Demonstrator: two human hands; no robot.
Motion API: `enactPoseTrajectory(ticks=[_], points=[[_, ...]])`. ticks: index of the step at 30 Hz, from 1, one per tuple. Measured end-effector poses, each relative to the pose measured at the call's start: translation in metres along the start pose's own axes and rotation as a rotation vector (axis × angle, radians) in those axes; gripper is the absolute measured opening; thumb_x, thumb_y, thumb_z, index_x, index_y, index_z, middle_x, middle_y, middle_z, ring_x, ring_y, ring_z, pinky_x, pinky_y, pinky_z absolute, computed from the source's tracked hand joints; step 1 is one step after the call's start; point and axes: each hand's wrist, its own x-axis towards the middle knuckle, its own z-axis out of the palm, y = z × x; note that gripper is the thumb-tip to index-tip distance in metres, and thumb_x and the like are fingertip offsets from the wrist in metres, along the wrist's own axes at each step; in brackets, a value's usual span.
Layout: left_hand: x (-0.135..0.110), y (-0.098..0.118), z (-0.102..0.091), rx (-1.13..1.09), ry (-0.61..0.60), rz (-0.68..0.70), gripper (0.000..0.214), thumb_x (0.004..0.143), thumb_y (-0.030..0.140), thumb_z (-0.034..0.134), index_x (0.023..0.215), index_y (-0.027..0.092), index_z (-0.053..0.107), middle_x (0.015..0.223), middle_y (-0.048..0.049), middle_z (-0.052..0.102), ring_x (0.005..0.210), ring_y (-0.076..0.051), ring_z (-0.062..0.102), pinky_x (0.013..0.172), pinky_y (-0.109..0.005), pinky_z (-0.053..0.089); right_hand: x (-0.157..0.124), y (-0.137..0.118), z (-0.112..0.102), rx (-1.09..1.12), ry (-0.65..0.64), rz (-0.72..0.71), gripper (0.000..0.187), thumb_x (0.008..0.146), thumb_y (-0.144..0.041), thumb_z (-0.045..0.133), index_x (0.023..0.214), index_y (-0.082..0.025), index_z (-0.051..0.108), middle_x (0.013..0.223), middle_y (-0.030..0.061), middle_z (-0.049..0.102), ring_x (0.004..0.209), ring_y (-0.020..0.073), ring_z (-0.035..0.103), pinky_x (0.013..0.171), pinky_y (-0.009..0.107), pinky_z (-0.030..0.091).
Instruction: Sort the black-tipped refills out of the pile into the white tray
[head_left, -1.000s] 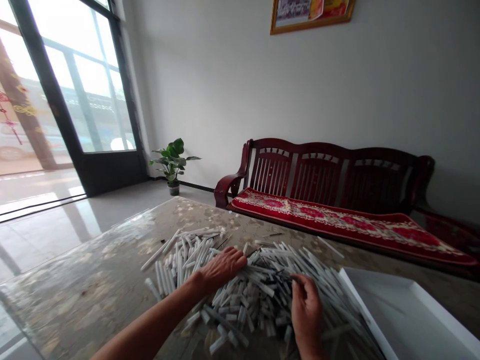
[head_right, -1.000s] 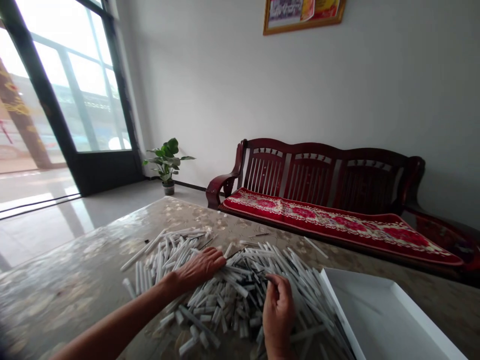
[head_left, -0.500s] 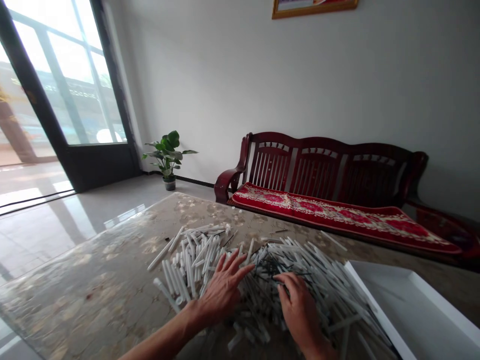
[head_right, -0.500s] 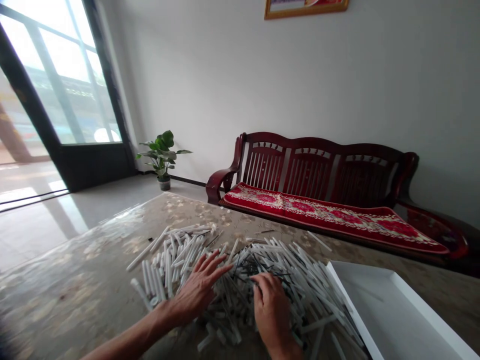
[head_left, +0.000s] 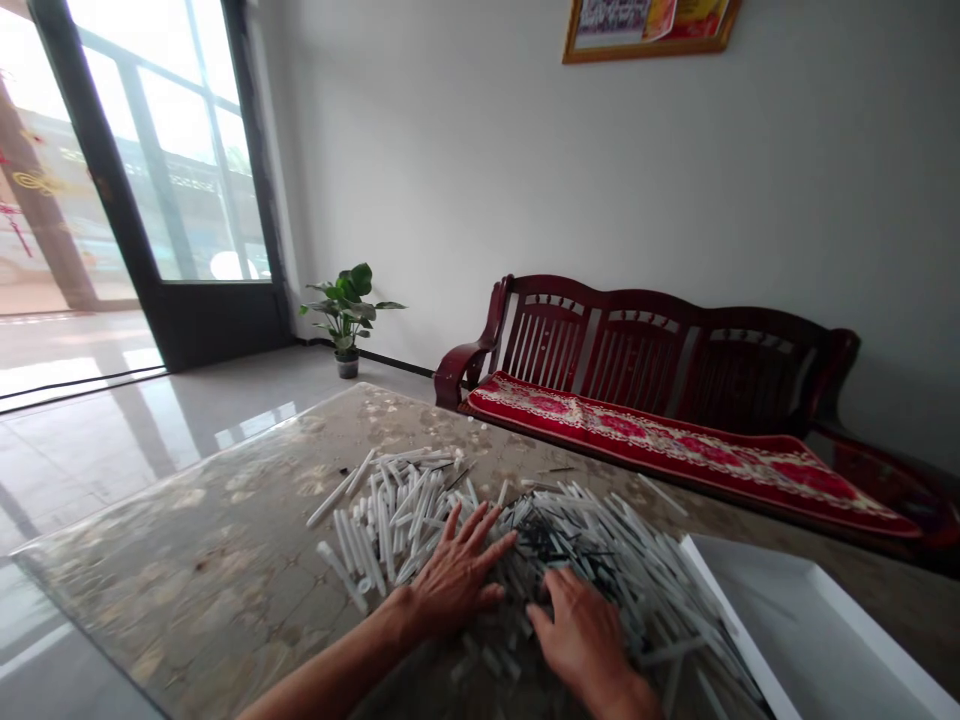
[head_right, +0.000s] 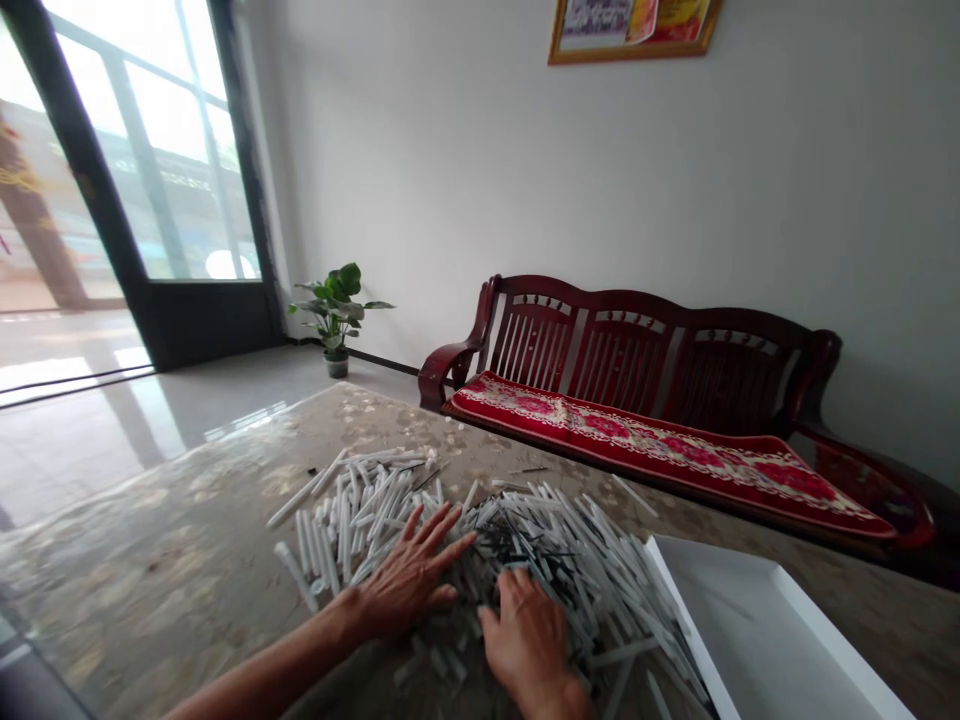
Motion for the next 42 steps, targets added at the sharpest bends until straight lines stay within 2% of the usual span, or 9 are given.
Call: enactPoseTrajectory(ticks=[3, 7, 15, 22, 29, 33, 36, 39, 42], points=[[-0.020, 0.017, 0.012, -0.035, -0.018, 0.019, 0.096, 0.079, 0.072, 0.059, 0.157, 0.039, 0.016, 0.167, -0.0130, 0.014, 0.151, -0.042, 0.016, 0.116, -0.072, 0.007, -0.006, -0.007, 0.003, -0.079, -0.024, -0.035, 0.017, 0.078, -0.016, 0.068, 0.092, -0.025, 0.066, 0.091, 0.0046, 0.073, 0.081, 0.0246, 0.072, 0.062, 0.031, 0.043], [-0.030, 0.034, 0.020, -0.035, -0.105, -0.042, 0.116, 0.065, 0.065, 0.078, 0.157, 0.040, 0.012, 0.168, -0.0147, 0.007, 0.151, -0.044, 0.010, 0.114, -0.076, 0.004, -0.004, -0.014, 0.001, -0.157, -0.021, -0.028, 0.017, 0.082, -0.010, 0.060, 0.092, -0.022, 0.065, 0.088, 0.0072, 0.073, 0.076, 0.0238, 0.072, 0.059, 0.030, 0.043], [-0.003, 0.021, 0.008, -0.007, -0.105, -0.031, 0.102, 0.072, 0.060, 0.075, 0.156, 0.035, 0.024, 0.166, -0.0163, 0.015, 0.152, -0.040, 0.012, 0.117, -0.071, 0.007, 0.000, -0.008, 0.017, -0.199, 0.123, -0.089, 0.013, 0.086, -0.012, 0.055, 0.090, -0.022, 0.062, 0.083, 0.0065, 0.070, 0.069, 0.0206, 0.072, 0.055, 0.028, 0.046], [0.009, -0.001, 0.019, -0.022, -0.005, 0.030, 0.101, 0.069, 0.060, 0.078, 0.154, 0.034, 0.030, 0.165, -0.0181, 0.020, 0.150, -0.041, 0.019, 0.116, -0.071, 0.010, 0.015, -0.003, 0.023, -0.192, 0.142, -0.084, 0.010, 0.087, -0.012, 0.057, 0.087, -0.022, 0.060, 0.083, 0.0054, 0.070, 0.072, 0.0191, 0.071, 0.061, 0.026, 0.048], [0.016, 0.002, 0.028, 0.004, 0.083, -0.024, 0.098, 0.068, 0.062, 0.078, 0.152, 0.037, 0.033, 0.163, -0.0151, 0.028, 0.149, -0.040, 0.022, 0.116, -0.071, 0.012, 0.018, 0.021, 0.018, -0.042, 0.167, -0.043, 0.017, 0.096, -0.022, 0.048, 0.084, -0.023, 0.060, 0.076, 0.0042, 0.071, 0.065, 0.0200, 0.072, 0.054, 0.027, 0.042], [0.041, 0.010, 0.026, 0.030, 0.234, -0.096, 0.081, 0.074, 0.053, 0.078, 0.146, 0.035, 0.045, 0.159, -0.0135, 0.037, 0.147, -0.040, 0.027, 0.114, -0.070, 0.019, 0.025, 0.041, 0.014, 0.193, 0.247, 0.025, 0.035, 0.102, -0.039, 0.035, 0.084, -0.024, 0.062, 0.081, 0.0058, 0.074, 0.069, 0.0212, 0.072, 0.059, 0.028, 0.045], [0.061, 0.018, 0.019, -0.025, 0.513, -0.223, 0.053, 0.084, 0.034, 0.071, 0.135, 0.029, 0.057, 0.147, -0.0130, 0.051, 0.138, -0.036, 0.041, 0.112, -0.061, 0.032, 0.031, 0.052, 0.009, 0.381, 0.278, 0.139, 0.045, 0.099, -0.053, 0.035, 0.082, -0.023, 0.064, 0.080, 0.0070, 0.075, 0.072, 0.0232, 0.072, 0.063, 0.030, 0.049], [0.071, 0.029, 0.014, -0.252, 0.798, -0.307, 0.024, 0.096, 0.026, 0.049, 0.113, 0.022, 0.066, 0.114, -0.0102, 0.067, 0.107, -0.025, 0.062, 0.095, -0.042, 0.050, 0.034, 0.058, 0.005, 0.579, 0.317, 0.266, 0.049, 0.091, -0.064, 0.044, 0.082, -0.022, 0.067, 0.078, 0.0082, 0.075, 0.072, 0.0249, 0.071, 0.065, 0.031, 0.051], [0.070, 0.039, 0.015, -0.517, 0.842, -0.275, 0.033, 0.100, 0.029, 0.038, 0.082, 0.020, 0.064, 0.080, -0.0036, 0.065, 0.075, -0.017, 0.062, 0.073, -0.028, 0.051, 0.035, 0.058, 0.002, 0.733, 0.373, 0.386, 0.051, 0.083, -0.069, 0.052, 0.082, -0.021, 0.069, 0.074, 0.0073, 0.074, 0.065, 0.0237, 0.069, 0.061, 0.031, 0.051]])
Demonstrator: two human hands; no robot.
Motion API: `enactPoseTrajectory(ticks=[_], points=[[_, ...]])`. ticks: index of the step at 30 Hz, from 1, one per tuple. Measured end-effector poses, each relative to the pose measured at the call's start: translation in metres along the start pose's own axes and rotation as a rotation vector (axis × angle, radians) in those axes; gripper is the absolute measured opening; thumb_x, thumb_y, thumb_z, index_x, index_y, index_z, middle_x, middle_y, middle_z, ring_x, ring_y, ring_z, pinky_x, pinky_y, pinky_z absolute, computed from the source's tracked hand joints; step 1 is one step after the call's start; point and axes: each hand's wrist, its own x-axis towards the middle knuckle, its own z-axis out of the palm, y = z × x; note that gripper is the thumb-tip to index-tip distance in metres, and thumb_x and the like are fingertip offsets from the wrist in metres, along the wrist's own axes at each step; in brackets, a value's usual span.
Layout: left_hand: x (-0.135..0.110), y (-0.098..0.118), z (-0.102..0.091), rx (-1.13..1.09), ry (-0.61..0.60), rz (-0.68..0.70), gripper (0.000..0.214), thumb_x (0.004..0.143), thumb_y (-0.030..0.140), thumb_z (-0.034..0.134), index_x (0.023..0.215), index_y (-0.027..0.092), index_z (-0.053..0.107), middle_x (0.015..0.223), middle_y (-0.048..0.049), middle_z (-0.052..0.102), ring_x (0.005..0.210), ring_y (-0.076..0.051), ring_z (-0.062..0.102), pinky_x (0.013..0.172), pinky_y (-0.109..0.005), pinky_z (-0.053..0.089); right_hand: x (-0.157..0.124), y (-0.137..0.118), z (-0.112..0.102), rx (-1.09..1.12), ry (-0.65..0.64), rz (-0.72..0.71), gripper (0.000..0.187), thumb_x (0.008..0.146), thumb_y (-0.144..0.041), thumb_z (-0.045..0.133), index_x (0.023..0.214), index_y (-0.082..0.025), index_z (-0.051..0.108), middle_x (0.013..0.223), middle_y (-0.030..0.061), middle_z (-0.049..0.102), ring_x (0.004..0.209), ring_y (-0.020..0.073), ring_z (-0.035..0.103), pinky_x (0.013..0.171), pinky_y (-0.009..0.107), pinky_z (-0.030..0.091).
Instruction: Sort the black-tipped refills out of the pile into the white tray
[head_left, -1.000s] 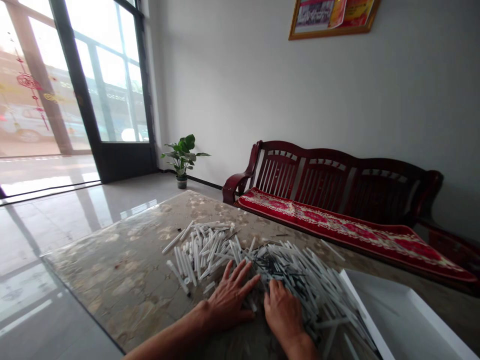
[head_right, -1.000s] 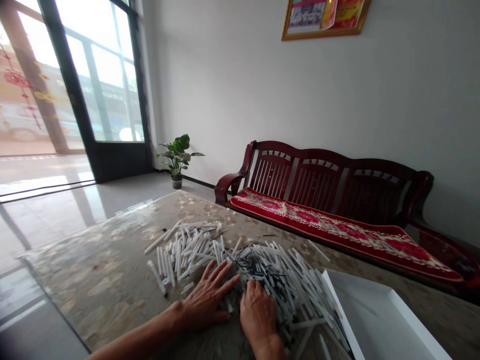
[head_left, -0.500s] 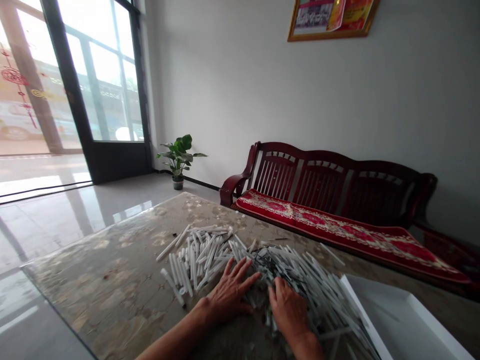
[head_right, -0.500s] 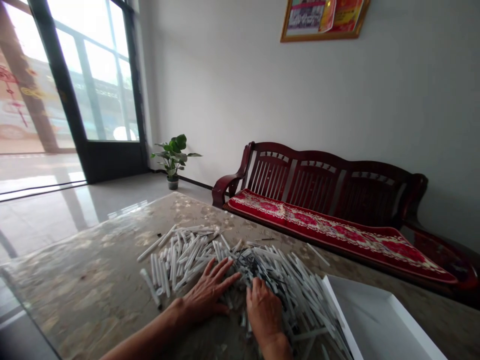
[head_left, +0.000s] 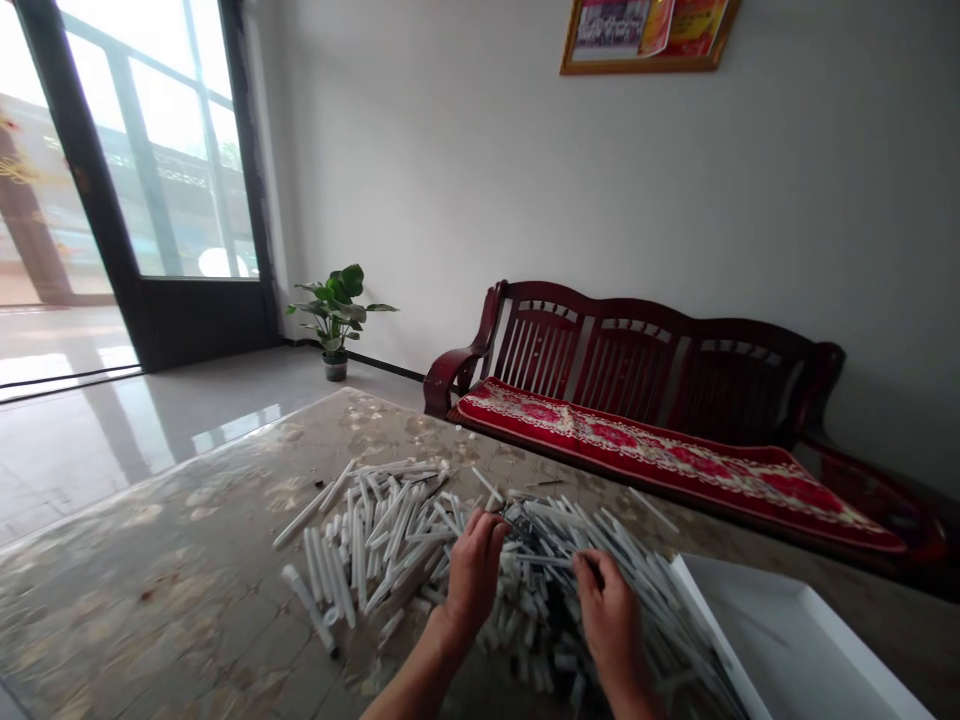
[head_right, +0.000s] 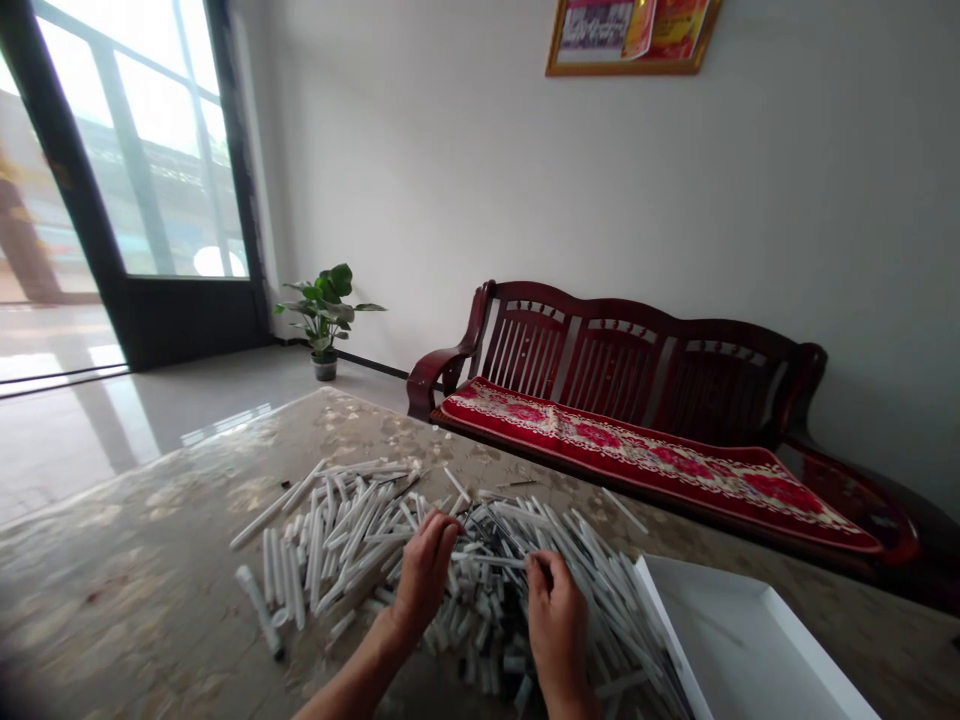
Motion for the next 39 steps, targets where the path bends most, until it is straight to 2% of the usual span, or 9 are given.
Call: enactPoseTrajectory(ticks=[3, 7, 11, 18, 22, 24, 29, 33, 39], points=[[-0.007, 0.002, 0.000, -0.097, -0.127, -0.065, 0.037, 0.099, 0.034, 0.041, 0.070, 0.020, 0.059, 0.064, 0.0009, 0.059, 0.061, -0.014, 0.056, 0.062, -0.023, 0.044, -0.004, -0.003, 0.001, 0.129, 0.068, 0.088, 0.052, 0.078, -0.070, 0.058, 0.083, -0.020, 0.069, 0.069, 0.0050, 0.070, 0.055, 0.0197, 0.062, 0.055, 0.030, 0.050], [-0.011, 0.002, -0.004, -0.094, -0.256, -0.163, 0.040, 0.097, 0.036, 0.041, 0.067, 0.019, 0.061, 0.056, 0.0026, 0.055, 0.055, -0.013, 0.052, 0.057, -0.023, 0.037, -0.015, -0.004, 0.003, 0.259, 0.148, 0.167, 0.051, 0.077, -0.068, 0.063, 0.088, -0.019, 0.069, 0.067, 0.0033, 0.067, 0.054, 0.0177, 0.059, 0.051, 0.028, 0.047], [-0.014, 0.007, -0.004, -0.054, -0.380, -0.141, 0.041, 0.097, 0.036, 0.042, 0.068, 0.019, 0.065, 0.055, 0.0013, 0.057, 0.054, -0.013, 0.053, 0.057, -0.023, 0.036, -0.022, -0.006, 0.000, 0.337, 0.221, 0.219, 0.047, 0.077, -0.064, 0.066, 0.092, -0.019, 0.068, 0.061, -0.0005, 0.062, 0.052, 0.0160, 0.055, 0.047, 0.027, 0.042], [-0.020, 0.013, 0.000, 0.015, -0.439, -0.135, 0.040, 0.094, 0.036, 0.047, 0.061, 0.020, 0.063, 0.056, -0.0013, 0.060, 0.056, -0.014, 0.055, 0.061, -0.025, 0.037, -0.020, -0.018, -0.008, 0.522, 0.336, 0.252, 0.037, 0.082, -0.056, 0.066, 0.086, -0.020, 0.060, 0.057, -0.0076, 0.054, 0.048, 0.0092, 0.046, 0.046, 0.021, 0.037], [-0.015, 0.017, 0.001, -0.297, -0.362, -0.321, 0.027, 0.090, 0.036, 0.051, 0.093, 0.019, 0.073, 0.057, 0.0020, 0.061, 0.054, -0.012, 0.054, 0.059, -0.023, 0.040, -0.021, -0.017, -0.004, 0.509, 0.243, 0.266, 0.036, 0.081, -0.055, 0.066, 0.088, -0.019, 0.062, 0.059, -0.0053, 0.058, 0.049, 0.0108, 0.049, 0.045, 0.022, 0.040], [-0.011, 0.018, 0.002, -0.529, -0.299, -0.457, 0.036, 0.087, 0.043, 0.055, 0.108, 0.018, 0.070, 0.060, 0.0036, 0.061, 0.047, -0.009, 0.046, 0.050, -0.022, 0.037, -0.022, -0.017, 0.000, 0.474, 0.164, 0.261, 0.039, 0.079, -0.056, 0.067, 0.090, -0.019, 0.064, 0.060, -0.0031, 0.060, 0.048, 0.0125, 0.051, 0.045, 0.024, 0.042], [-0.002, 0.014, 0.005, -0.972, -0.184, -0.722, 0.049, 0.070, 0.059, 0.073, 0.093, 0.016, 0.069, 0.069, 0.0033, 0.060, 0.042, -0.004, 0.039, 0.041, -0.018, 0.027, -0.021, -0.017, 0.007, 0.418, -0.027, 0.252, 0.041, 0.078, -0.057, 0.067, 0.090, -0.018, 0.067, 0.056, -0.0007, 0.062, 0.046, 0.0149, 0.055, 0.042, 0.025, 0.044], [0.003, 0.013, 0.000, -0.981, -0.153, -0.753, 0.050, 0.065, 0.060, 0.079, 0.085, 0.015, 0.070, 0.063, 0.0050, 0.056, 0.041, -0.003, 0.035, 0.039, -0.017, 0.022, -0.017, -0.019, 0.008, 0.388, -0.111, 0.246, 0.042, 0.081, -0.058, 0.062, 0.093, -0.018, 0.068, 0.067, 0.0043, 0.069, 0.053, 0.0181, 0.062, 0.042, 0.026, 0.048], [0.007, 0.011, -0.007, -0.916, -0.119, -0.634, 0.047, 0.069, 0.058, 0.077, 0.085, 0.014, 0.074, 0.059, 0.0044, 0.058, 0.042, -0.003, 0.032, 0.041, -0.019, 0.021, -0.010, -0.017, 0.010, 0.365, -0.210, 0.254, 0.041, 0.079, -0.058, 0.064, 0.093, -0.019, 0.068, 0.072, 0.0063, 0.072, 0.052, 0.0190, 0.063, 0.041, 0.028, 0.047]])
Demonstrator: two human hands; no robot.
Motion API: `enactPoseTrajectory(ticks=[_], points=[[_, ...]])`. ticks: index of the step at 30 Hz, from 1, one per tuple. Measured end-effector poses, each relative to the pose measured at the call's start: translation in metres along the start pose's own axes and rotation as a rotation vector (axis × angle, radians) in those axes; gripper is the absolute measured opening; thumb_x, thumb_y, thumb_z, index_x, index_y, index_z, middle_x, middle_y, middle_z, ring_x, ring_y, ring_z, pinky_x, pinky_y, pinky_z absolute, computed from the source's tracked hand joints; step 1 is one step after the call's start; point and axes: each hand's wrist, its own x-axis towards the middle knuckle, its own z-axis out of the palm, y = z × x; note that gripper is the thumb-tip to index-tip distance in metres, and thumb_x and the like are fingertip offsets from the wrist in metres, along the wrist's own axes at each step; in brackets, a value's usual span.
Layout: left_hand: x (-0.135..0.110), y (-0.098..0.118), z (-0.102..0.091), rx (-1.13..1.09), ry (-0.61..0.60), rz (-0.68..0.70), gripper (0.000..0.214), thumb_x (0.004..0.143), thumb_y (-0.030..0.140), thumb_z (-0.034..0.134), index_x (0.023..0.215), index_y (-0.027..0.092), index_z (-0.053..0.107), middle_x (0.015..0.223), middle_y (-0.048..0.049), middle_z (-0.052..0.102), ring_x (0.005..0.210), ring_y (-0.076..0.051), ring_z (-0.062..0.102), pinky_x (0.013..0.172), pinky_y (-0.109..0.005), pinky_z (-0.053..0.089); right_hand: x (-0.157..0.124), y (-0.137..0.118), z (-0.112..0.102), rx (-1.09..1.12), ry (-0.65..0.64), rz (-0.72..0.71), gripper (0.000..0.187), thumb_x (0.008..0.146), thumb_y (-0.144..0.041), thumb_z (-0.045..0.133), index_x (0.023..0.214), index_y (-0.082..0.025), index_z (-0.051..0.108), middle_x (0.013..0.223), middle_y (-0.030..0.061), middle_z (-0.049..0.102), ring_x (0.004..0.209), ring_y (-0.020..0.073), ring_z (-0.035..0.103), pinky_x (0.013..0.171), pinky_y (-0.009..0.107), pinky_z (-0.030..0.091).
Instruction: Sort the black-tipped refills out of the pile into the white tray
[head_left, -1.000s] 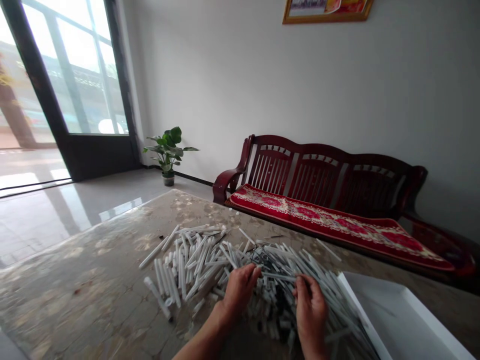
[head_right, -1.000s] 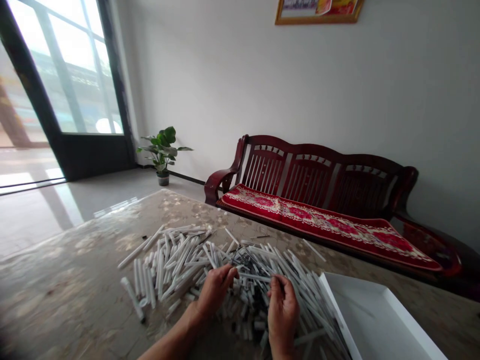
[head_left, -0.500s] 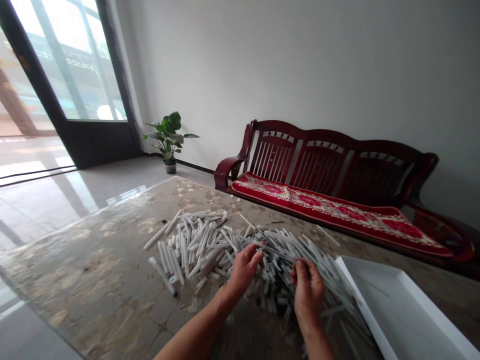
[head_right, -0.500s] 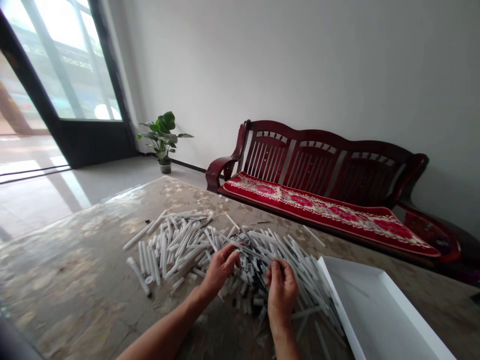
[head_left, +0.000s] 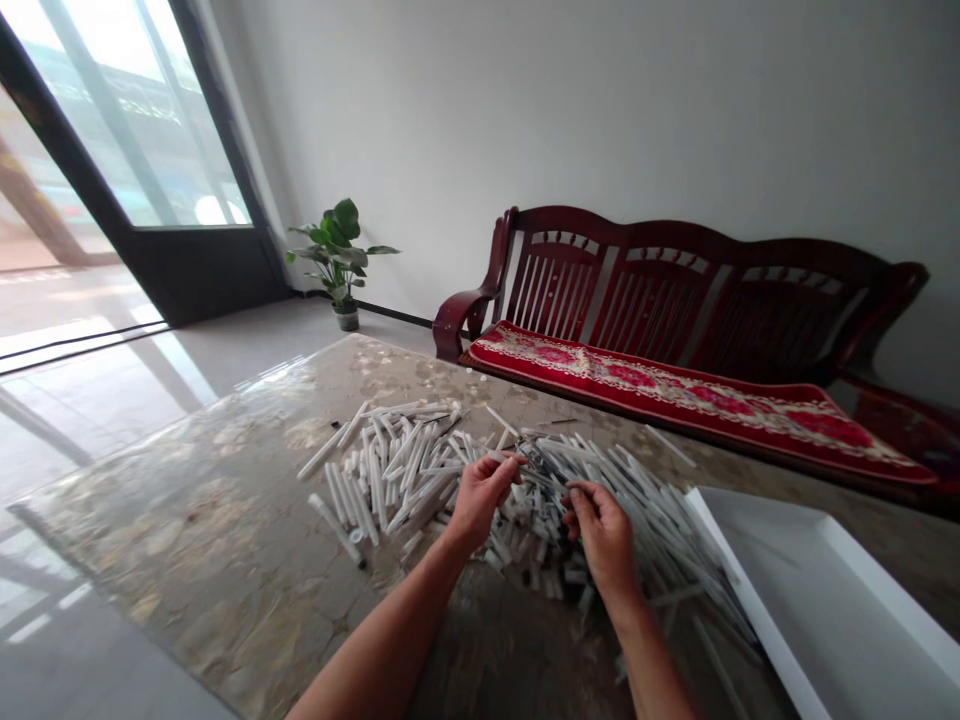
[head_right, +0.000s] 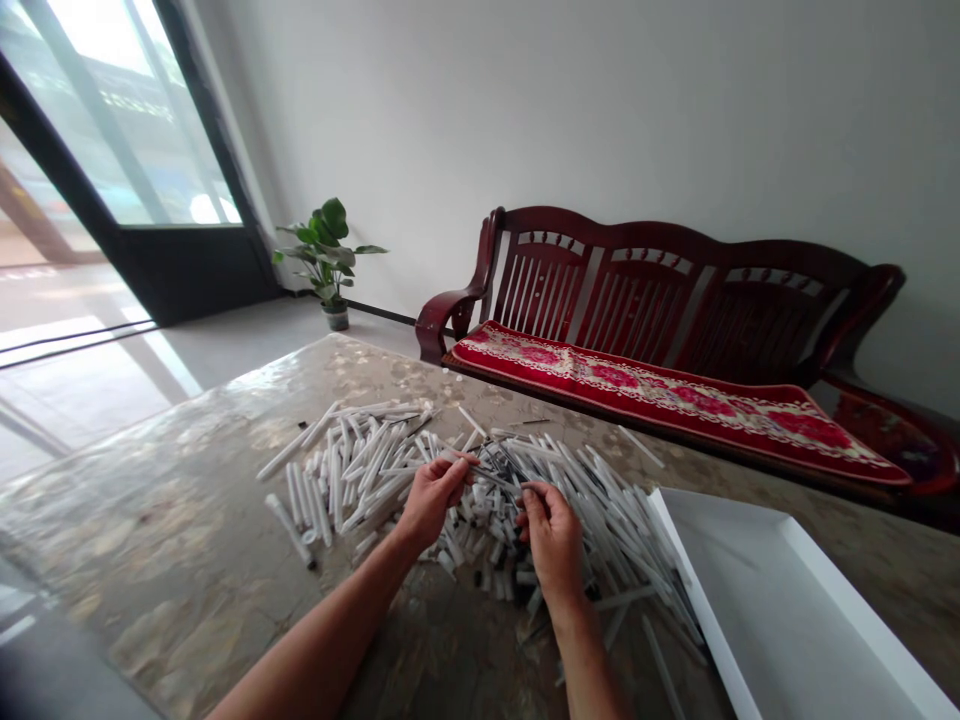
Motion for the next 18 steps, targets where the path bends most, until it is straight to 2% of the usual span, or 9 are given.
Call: enactPoseTrajectory(ticks=[3, 7, 11, 14, 16, 18], points=[[0.004, -0.004, -0.004, -0.010, 0.021, 0.007, 0.046, 0.071, 0.057, 0.076, 0.086, 0.014, 0.074, 0.059, 0.0039, 0.058, 0.043, -0.003, 0.035, 0.043, -0.018, 0.024, 0.001, 0.002, 0.000, -0.032, -0.017, 0.013, 0.042, 0.080, -0.058, 0.062, 0.094, -0.019, 0.069, 0.072, 0.0063, 0.072, 0.047, 0.0182, 0.059, 0.038, 0.027, 0.042], [0.008, -0.012, -0.005, -0.039, 0.073, -0.040, 0.047, 0.070, 0.059, 0.076, 0.084, 0.014, 0.073, 0.058, 0.0039, 0.058, 0.046, -0.006, 0.045, 0.045, -0.018, 0.031, 0.005, -0.003, -0.003, -0.121, -0.018, 0.013, 0.042, 0.083, -0.060, 0.057, 0.087, -0.020, 0.071, 0.060, 0.0021, 0.067, 0.041, 0.0163, 0.053, 0.038, 0.027, 0.036], [0.008, -0.015, 0.000, -0.006, 0.065, -0.077, 0.049, 0.067, 0.061, 0.077, 0.085, 0.015, 0.073, 0.063, 0.0021, 0.063, 0.048, -0.008, 0.052, 0.044, -0.019, 0.033, 0.014, -0.015, -0.013, -0.132, -0.128, 0.064, 0.043, 0.078, -0.063, 0.060, 0.069, -0.022, 0.065, 0.050, -0.0015, 0.058, 0.038, 0.0143, 0.049, 0.037, 0.026, 0.036], [0.009, -0.016, 0.004, 0.010, 0.045, -0.083, 0.048, 0.066, 0.060, 0.078, 0.082, 0.015, 0.073, 0.065, -0.0001, 0.067, 0.053, -0.010, 0.058, 0.046, -0.019, 0.039, 0.018, -0.018, -0.019, -0.099, -0.185, 0.152, 0.047, 0.076, -0.068, 0.060, 0.065, -0.022, 0.062, 0.048, -0.0018, 0.056, 0.036, 0.0124, 0.045, 0.034, 0.024, 0.030], [0.009, -0.016, 0.005, 0.010, 0.057, -0.100, 0.046, 0.066, 0.059, 0.079, 0.080, 0.015, 0.073, 0.066, -0.0014, 0.069, 0.058, -0.013, 0.064, 0.051, -0.021, 0.046, 0.018, -0.015, -0.020, -0.096, -0.177, 0.162, 0.049, 0.076, -0.069, 0.058, 0.068, -0.022, 0.062, 0.050, -0.0016, 0.057, 0.036, 0.0120, 0.045, 0.034, 0.023, 0.029], [0.010, -0.018, 0.007, -0.006, 0.079, -0.131, 0.046, 0.064, 0.058, 0.081, 0.079, 0.015, 0.073, 0.066, -0.0022, 0.071, 0.062, -0.016, 0.068, 0.054, -0.024, 0.051, 0.016, -0.010, -0.019, -0.114, -0.131, 0.107, 0.049, 0.077, -0.070, 0.058, 0.068, -0.022, 0.061, 0.051, -0.0011, 0.058, 0.038, 0.0126, 0.046, 0.036, 0.024, 0.033]])
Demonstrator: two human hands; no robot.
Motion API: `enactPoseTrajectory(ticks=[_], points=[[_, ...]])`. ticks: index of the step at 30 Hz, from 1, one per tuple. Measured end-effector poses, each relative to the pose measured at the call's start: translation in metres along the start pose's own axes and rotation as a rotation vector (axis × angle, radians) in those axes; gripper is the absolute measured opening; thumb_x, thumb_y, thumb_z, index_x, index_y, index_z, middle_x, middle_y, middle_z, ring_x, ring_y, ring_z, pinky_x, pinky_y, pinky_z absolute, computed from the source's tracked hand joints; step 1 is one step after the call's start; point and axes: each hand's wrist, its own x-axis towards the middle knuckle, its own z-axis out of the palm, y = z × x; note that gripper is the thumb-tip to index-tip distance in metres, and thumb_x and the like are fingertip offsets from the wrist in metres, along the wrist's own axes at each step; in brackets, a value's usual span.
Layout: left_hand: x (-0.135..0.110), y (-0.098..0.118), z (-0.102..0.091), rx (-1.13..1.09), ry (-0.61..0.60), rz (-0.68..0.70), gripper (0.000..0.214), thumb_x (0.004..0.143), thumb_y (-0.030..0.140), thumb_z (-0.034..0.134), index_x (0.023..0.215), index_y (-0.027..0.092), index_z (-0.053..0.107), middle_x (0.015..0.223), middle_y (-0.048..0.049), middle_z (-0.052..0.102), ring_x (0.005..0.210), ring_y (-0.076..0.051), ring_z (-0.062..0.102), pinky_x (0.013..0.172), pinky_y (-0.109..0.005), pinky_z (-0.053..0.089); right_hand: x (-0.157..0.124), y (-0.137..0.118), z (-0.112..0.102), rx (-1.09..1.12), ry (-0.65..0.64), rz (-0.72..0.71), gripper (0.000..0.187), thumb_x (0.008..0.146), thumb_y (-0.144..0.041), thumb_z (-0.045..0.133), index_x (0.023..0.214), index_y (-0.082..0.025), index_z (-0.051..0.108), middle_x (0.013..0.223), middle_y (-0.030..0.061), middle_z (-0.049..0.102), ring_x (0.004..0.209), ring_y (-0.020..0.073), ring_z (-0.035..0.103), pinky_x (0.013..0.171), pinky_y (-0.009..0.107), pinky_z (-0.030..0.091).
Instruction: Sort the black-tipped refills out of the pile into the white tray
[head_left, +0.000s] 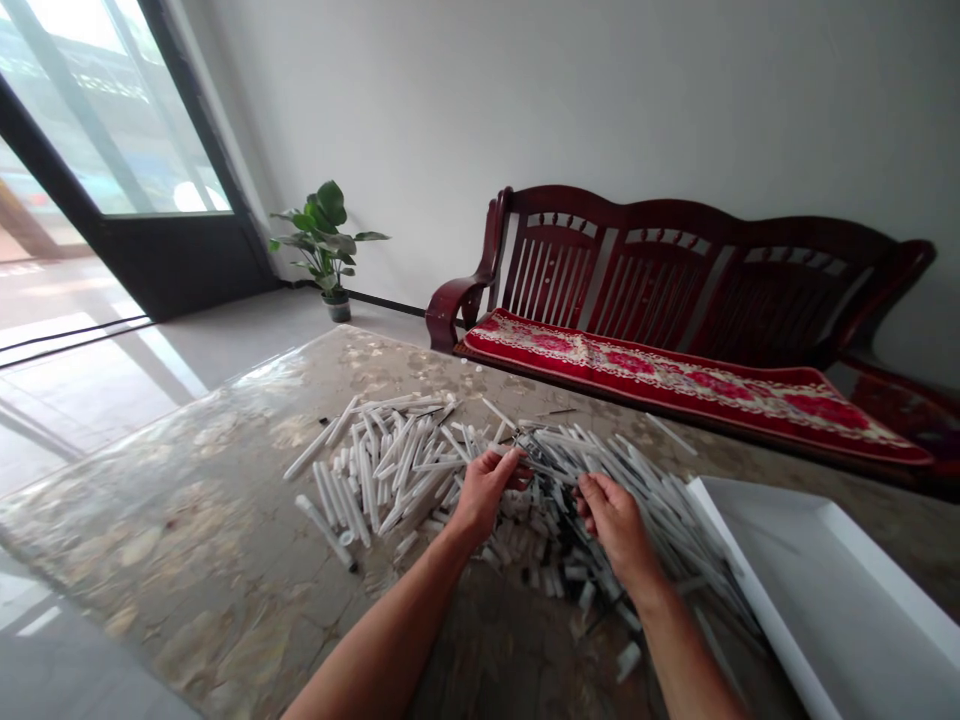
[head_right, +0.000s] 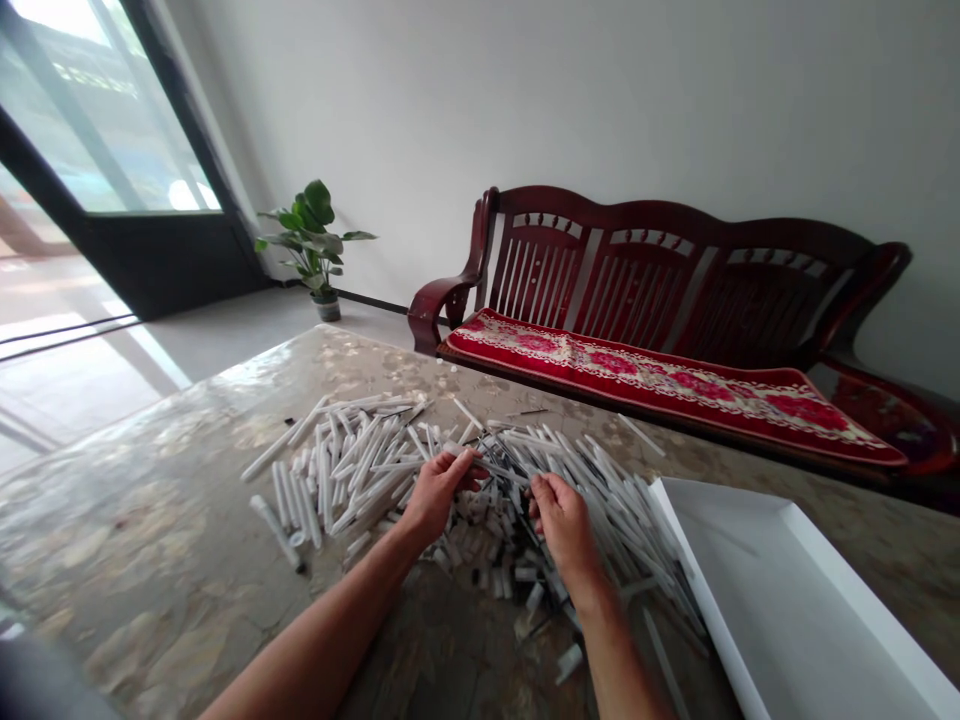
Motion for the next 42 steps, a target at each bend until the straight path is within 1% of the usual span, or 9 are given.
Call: enactPoseTrajectory(ticks=[7, 11, 15, 19, 24, 29, 32, 37, 42], points=[[0.000, -0.003, 0.003, -0.103, 0.074, -0.056, 0.049, 0.056, 0.057, 0.086, 0.074, 0.014, 0.070, 0.062, -0.0010, 0.070, 0.058, -0.016, 0.069, 0.053, -0.024, 0.054, -0.003, 0.016, 0.010, -0.056, 0.156, -0.223, 0.034, 0.079, -0.053, 0.066, 0.087, -0.020, 0.068, 0.073, 0.0038, 0.072, 0.059, 0.0186, 0.065, 0.060, 0.029, 0.053], [0.000, -0.002, 0.002, -0.129, 0.065, -0.074, 0.050, 0.056, 0.056, 0.087, 0.075, 0.013, 0.069, 0.064, -0.0018, 0.071, 0.059, -0.017, 0.070, 0.056, -0.025, 0.056, -0.002, 0.017, 0.007, -0.124, 0.137, -0.232, 0.038, 0.084, -0.055, 0.059, 0.093, -0.020, 0.069, 0.077, 0.0051, 0.073, 0.059, 0.0185, 0.065, 0.057, 0.029, 0.052], [0.001, -0.001, 0.001, -0.128, 0.049, -0.095, 0.049, 0.055, 0.054, 0.088, 0.076, 0.013, 0.070, 0.066, -0.0028, 0.072, 0.061, -0.017, 0.071, 0.056, -0.025, 0.057, 0.000, 0.017, 0.004, -0.219, 0.114, -0.238, 0.045, 0.089, -0.059, 0.049, 0.081, -0.021, 0.071, 0.067, 0.0050, 0.071, 0.056, 0.0191, 0.063, 0.055, 0.029, 0.050], [0.002, -0.002, 0.001, -0.131, 0.057, -0.103, 0.046, 0.056, 0.052, 0.089, 0.075, 0.015, 0.071, 0.065, -0.0032, 0.073, 0.063, -0.019, 0.072, 0.056, -0.026, 0.057, 0.000, 0.013, 0.005, -0.135, 0.154, -0.244, 0.043, 0.083, -0.060, 0.057, 0.081, -0.021, 0.073, 0.072, 0.0063, 0.072, 0.061, 0.0207, 0.065, 0.058, 0.030, 0.053], [0.001, -0.003, 0.000, -0.112, 0.034, -0.108, 0.044, 0.059, 0.052, 0.087, 0.076, 0.014, 0.072, 0.065, -0.0032, 0.073, 0.064, -0.019, 0.072, 0.057, -0.026, 0.056, -0.001, 0.009, 0.004, -0.094, 0.140, -0.159, 0.047, 0.084, -0.062, 0.053, 0.073, -0.020, 0.072, 0.059, 0.0036, 0.065, 0.054, 0.0194, 0.061, 0.051, 0.029, 0.049], [0.001, -0.003, 0.001, -0.114, 0.037, -0.088, 0.046, 0.057, 0.053, 0.088, 0.077, 0.014, 0.072, 0.066, -0.0024, 0.073, 0.064, -0.018, 0.071, 0.057, -0.026, 0.056, 0.002, 0.013, 0.001, -0.103, 0.161, -0.238, 0.036, 0.079, -0.051, 0.064, 0.090, -0.019, 0.077, 0.077, 0.0054, 0.074, 0.066, 0.0206, 0.065, 0.063, 0.030, 0.053], [0.001, -0.002, 0.002, -0.129, 0.045, -0.092, 0.046, 0.057, 0.052, 0.088, 0.076, 0.014, 0.072, 0.064, -0.0030, 0.072, 0.062, -0.018, 0.071, 0.056, -0.026, 0.055, 0.001, 0.012, 0.000, -0.097, 0.139, -0.223, 0.039, 0.084, -0.053, 0.060, 0.098, -0.019, 0.075, 0.081, 0.0054, 0.074, 0.064, 0.0191, 0.064, 0.061, 0.029, 0.053], [0.000, -0.002, 0.002, -0.137, 0.052, -0.103, 0.048, 0.054, 0.052, 0.089, 0.077, 0.013, 0.072, 0.065, -0.0032, 0.072, 0.062, -0.018, 0.070, 0.056, -0.025, 0.055, 0.002, 0.013, -0.001, -0.185, 0.139, -0.211, 0.042, 0.088, -0.056, 0.053, 0.077, -0.020, 0.072, 0.061, 0.0028, 0.066, 0.055, 0.0177, 0.060, 0.053, 0.027, 0.048], [-0.001, -0.001, 0.003, -0.142, 0.073, -0.101, 0.048, 0.053, 0.053, 0.089, 0.075, 0.013, 0.073, 0.063, -0.0024, 0.072, 0.060, -0.018, 0.069, 0.055, -0.025, 0.053, 0.005, 0.018, -0.001, -0.126, 0.143, -0.279, 0.033, 0.083, -0.049, 0.063, 0.095, -0.020, 0.073, 0.086, 0.0064, 0.075, 0.074, 0.0211, 0.068, 0.069, 0.031, 0.055]])
